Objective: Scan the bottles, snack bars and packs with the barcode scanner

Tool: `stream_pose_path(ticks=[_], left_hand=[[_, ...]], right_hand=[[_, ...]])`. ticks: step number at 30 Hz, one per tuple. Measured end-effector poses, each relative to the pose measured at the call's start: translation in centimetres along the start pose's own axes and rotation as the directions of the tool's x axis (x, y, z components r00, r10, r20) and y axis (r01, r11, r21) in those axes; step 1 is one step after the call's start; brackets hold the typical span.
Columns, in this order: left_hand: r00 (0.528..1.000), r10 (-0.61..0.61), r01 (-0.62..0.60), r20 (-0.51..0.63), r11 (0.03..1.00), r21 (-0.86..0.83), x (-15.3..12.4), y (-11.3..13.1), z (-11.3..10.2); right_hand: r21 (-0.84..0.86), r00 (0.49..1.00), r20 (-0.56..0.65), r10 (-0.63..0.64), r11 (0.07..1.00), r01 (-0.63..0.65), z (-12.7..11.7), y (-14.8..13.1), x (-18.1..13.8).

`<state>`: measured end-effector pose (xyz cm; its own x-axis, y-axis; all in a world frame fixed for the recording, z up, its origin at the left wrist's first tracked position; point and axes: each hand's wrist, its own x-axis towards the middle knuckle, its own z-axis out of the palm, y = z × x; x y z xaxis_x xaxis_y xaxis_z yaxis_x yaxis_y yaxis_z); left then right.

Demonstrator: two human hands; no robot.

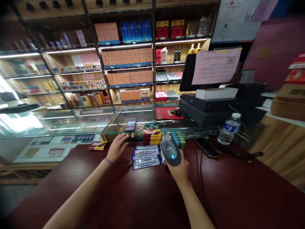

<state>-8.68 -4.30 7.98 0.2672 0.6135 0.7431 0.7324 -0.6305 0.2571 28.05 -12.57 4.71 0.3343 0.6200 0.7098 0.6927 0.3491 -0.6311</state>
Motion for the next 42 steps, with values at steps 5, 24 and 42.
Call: stream_pose_path(ticks=[5, 24, 42], left_hand=[[0.994, 0.078, -0.081, 0.077, 0.996, 0.042, 3.3, 5.1, 5.1], [0.989, -0.123, 0.143, 0.087, 0.943, -0.301, 7.8, 10.8, 12.3], [0.698, -0.677, 0.391, -0.234, 0.634, -0.668, 4.5, 9.6, 7.6]], right_hand=[[-0.001, 0.994, 0.005, 0.105, 0.995, -0.105, -0.4, 0.8, 0.7], [0.053, 0.983, -0.092, 0.161, 0.986, -0.156, -1.1, 0.4, 1.8], [-0.021, 0.994, -0.093, 0.064, 0.998, -0.067, -0.2, 1.7, 1.0]])
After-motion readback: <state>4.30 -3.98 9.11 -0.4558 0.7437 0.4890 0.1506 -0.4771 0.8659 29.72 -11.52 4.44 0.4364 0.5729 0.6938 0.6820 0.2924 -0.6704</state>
